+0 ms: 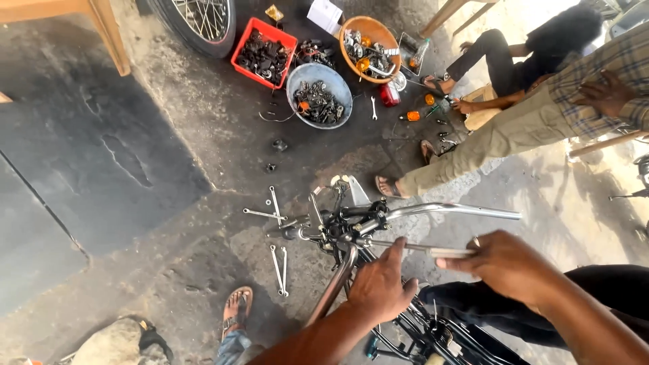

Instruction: Repairing or assembling the handlebar and front fork assembly of a motorcycle.

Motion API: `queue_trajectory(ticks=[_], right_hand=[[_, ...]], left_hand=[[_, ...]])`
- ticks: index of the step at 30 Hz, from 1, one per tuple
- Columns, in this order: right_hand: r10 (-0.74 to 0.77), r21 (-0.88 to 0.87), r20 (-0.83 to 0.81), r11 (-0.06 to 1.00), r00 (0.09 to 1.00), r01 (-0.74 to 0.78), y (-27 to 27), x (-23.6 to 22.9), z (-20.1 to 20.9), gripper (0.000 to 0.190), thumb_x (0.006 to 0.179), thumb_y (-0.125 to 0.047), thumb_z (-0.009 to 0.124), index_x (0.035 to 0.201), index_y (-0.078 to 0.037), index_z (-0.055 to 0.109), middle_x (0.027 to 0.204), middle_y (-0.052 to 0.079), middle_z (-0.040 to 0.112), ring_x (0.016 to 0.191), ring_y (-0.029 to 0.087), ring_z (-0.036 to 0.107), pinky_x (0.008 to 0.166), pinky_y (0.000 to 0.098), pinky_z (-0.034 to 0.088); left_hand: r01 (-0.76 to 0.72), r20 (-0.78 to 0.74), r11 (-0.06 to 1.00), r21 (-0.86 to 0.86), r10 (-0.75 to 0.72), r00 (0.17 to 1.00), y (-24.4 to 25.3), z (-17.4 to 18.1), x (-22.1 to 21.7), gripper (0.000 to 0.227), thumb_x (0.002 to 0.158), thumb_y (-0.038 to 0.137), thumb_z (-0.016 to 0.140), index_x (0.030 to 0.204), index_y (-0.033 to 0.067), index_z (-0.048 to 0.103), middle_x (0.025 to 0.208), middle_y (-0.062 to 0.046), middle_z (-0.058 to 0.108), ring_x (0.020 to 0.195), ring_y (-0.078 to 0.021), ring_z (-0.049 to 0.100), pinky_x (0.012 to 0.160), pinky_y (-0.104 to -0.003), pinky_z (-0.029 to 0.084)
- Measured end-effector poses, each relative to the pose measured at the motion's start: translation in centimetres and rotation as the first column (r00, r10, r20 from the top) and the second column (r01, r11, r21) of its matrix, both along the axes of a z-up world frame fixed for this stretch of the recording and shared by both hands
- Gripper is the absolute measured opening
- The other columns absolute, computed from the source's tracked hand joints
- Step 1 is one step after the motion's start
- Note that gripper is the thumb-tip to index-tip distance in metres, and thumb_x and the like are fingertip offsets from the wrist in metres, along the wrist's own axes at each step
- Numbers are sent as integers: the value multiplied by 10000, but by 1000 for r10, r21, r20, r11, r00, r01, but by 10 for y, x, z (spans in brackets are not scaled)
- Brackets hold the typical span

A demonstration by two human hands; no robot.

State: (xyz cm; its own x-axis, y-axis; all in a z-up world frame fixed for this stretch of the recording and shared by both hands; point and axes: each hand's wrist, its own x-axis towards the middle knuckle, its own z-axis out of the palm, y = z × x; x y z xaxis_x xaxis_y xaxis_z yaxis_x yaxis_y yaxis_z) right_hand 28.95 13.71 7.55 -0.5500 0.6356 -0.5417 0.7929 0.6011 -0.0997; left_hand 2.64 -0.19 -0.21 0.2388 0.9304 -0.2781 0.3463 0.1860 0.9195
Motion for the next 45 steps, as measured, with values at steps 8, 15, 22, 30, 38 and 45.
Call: queue_trajectory(ticks=[8, 15, 22, 30, 38, 45], right_hand=[[67, 438, 249, 882, 966, -174, -81, -104, 104, 352, 919, -514, 639, 951, -167, 690, 952, -61, 683, 766, 158, 717, 735, 379, 604], [-693, 285, -71, 675, 718, 680, -98, -125, 88, 434, 1021, -431, 649, 954, -42, 829, 771, 121, 748, 660, 221, 715, 617, 307, 572], [-130, 616, -95, 771, 987, 161, -80, -120, 114, 343, 1027, -310, 545, 1224, -61, 673, 1221, 132, 656, 1091, 289, 639, 905, 393, 544], [783, 404, 139, 514, 606, -757, -40, -84, 91, 563, 796, -311, 587, 1316, -96, 574, 1464, 80, 535, 1483, 286, 298, 1151, 691, 238], [352, -38, 633, 904, 690, -426, -65, -152, 111, 475, 997, -429, 548, 1367, -131, 564, 1264, 0, 598, 1292, 160, 485, 1115, 336, 420], [554, 51, 527, 736, 644, -675, -42, -54, 92, 685, 896, -262, 605, 1531, -77, 423, 1280, 39, 604, 1336, 312, 457, 1143, 548, 325]], left_hand=[[14, -62, 998, 64, -10, 998, -4, 5, 1, 813, 980, 316, 624, 1555, -57, 187, 1224, -338, 618, 711, -336, 727, 627, -403, 643], [33, -23, 999, -1, -33, 999, -8, -11, 10, 818, 983, 306, 618, 1583, -22, 170, 1234, -314, 625, 788, -341, 730, 654, -383, 650], [-6, -16, 1000, -11, 6, 1000, -1, 13, -4, 819, 959, 292, 635, 1594, 11, 202, 1172, -275, 669, 725, -304, 722, 669, -390, 608], [-7, -34, 999, 34, 8, 999, 2, -7, 6, 816, 965, 293, 628, 1571, -36, 192, 1177, -278, 643, 676, -281, 726, 591, -373, 625], [21, -37, 1000, 16, -21, 999, -2, 6, 0, 824, 975, 317, 629, 1562, -39, 172, 1216, -324, 604, 715, -335, 733, 631, -399, 645], [-147, 89, 950, 274, 127, 988, -12, -4, 2, 793, 936, 264, 662, 1553, -61, 284, 1067, -329, 702, 797, -408, 738, 879, -462, 601]])
